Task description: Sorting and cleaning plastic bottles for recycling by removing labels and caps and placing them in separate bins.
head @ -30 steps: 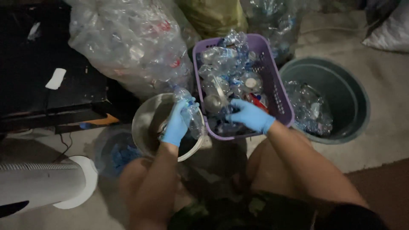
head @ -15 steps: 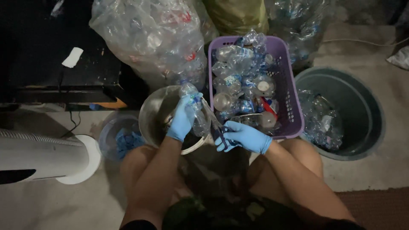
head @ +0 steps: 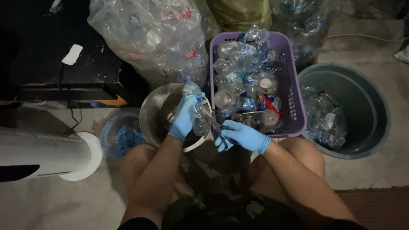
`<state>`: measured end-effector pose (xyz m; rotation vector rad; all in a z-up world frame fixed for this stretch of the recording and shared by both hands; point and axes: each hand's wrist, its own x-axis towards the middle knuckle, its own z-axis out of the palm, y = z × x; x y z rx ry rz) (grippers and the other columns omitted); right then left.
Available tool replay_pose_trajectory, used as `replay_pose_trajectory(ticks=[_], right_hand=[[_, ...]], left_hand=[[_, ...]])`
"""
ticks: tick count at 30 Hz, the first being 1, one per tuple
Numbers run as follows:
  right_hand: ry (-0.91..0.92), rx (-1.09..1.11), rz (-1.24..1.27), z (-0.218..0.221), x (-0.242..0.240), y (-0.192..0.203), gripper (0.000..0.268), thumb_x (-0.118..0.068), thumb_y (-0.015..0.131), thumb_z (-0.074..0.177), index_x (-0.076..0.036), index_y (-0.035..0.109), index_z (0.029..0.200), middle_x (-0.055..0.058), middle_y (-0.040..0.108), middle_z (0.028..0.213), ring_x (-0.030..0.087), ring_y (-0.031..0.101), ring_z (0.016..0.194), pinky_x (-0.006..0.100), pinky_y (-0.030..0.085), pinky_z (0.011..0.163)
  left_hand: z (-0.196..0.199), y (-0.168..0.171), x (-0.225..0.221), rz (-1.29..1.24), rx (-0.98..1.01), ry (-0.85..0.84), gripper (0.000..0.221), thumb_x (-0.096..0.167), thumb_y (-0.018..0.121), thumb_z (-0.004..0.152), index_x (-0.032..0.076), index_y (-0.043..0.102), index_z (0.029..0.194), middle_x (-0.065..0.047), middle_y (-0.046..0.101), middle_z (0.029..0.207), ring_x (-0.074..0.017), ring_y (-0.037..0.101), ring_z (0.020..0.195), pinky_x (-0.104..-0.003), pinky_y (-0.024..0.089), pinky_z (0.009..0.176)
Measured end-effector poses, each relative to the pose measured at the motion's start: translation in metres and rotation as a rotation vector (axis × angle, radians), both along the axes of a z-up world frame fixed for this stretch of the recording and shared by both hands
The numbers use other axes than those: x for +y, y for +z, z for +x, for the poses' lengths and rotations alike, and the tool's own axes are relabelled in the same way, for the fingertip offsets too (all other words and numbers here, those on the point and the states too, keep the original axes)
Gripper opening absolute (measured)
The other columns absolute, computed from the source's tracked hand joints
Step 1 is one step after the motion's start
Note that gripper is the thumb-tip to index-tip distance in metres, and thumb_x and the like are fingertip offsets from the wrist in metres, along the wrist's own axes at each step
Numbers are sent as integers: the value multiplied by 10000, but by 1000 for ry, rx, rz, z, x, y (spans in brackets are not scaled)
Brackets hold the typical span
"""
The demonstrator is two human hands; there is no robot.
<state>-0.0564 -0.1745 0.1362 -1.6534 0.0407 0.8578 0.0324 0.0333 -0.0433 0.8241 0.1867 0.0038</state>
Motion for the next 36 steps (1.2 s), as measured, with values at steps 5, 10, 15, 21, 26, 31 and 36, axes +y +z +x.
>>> replay_pose_trajectory(ticks=[5,10,15,21,26,31,36], right_hand=[[-65,-195,285,21,-12,-60,190,-77,547,1035,17,565,1199,190,641,664,299,668,477,360,539,553],[107,-411,-188,32,-25,-74,367,-302,552,1034,-102,553,1342,194,730,977,332,720,914,453,568,824],[231,-612,-781,46,-42,-179,477,-459,571,979,-207,520,1381,176,703,1190,377,701,1103,539,577,914],[520,-790,-1038,29,-8,-160,669,-409,686,823,-53,532,1369,184,726,1063,398,734,954,525,607,797],[683,-778,-1117,22,0,-150,860,-494,683,840,-79,423,1547,249,638,1277,449,644,1155,647,529,914],[616,-808,-1015,31,-11,-174,739,-508,687,808,-77,577,1398,191,665,1264,406,642,1180,586,530,934],[492,-828,-964,36,-22,-193,641,-464,735,753,-103,664,1279,147,710,1151,380,690,1080,525,580,858]], left_hand=[[16,-32,11,-118,39,99,179,230,700,960,103,674,1082,-179,744,1167,-338,738,1008,-429,603,904],[10,17,18,-153,96,67,189,308,716,924,146,690,1018,-92,755,1158,-293,736,1036,-383,603,904],[12,5,17,-168,135,105,236,342,744,917,149,704,1047,-153,750,1159,-378,734,1051,-428,616,879],[11,-4,14,-112,160,115,193,297,726,940,153,709,1068,-171,746,1177,-415,723,1089,-473,602,925],[11,9,15,-56,157,151,210,321,746,929,162,721,1063,-160,751,1164,-425,720,1106,-505,588,955],[13,12,14,-35,164,145,196,294,752,925,153,720,1057,-157,753,1132,-418,734,1073,-491,609,930],[18,-2,12,11,122,167,253,281,751,939,132,712,1140,-179,745,1137,-428,728,1068,-524,613,915]])
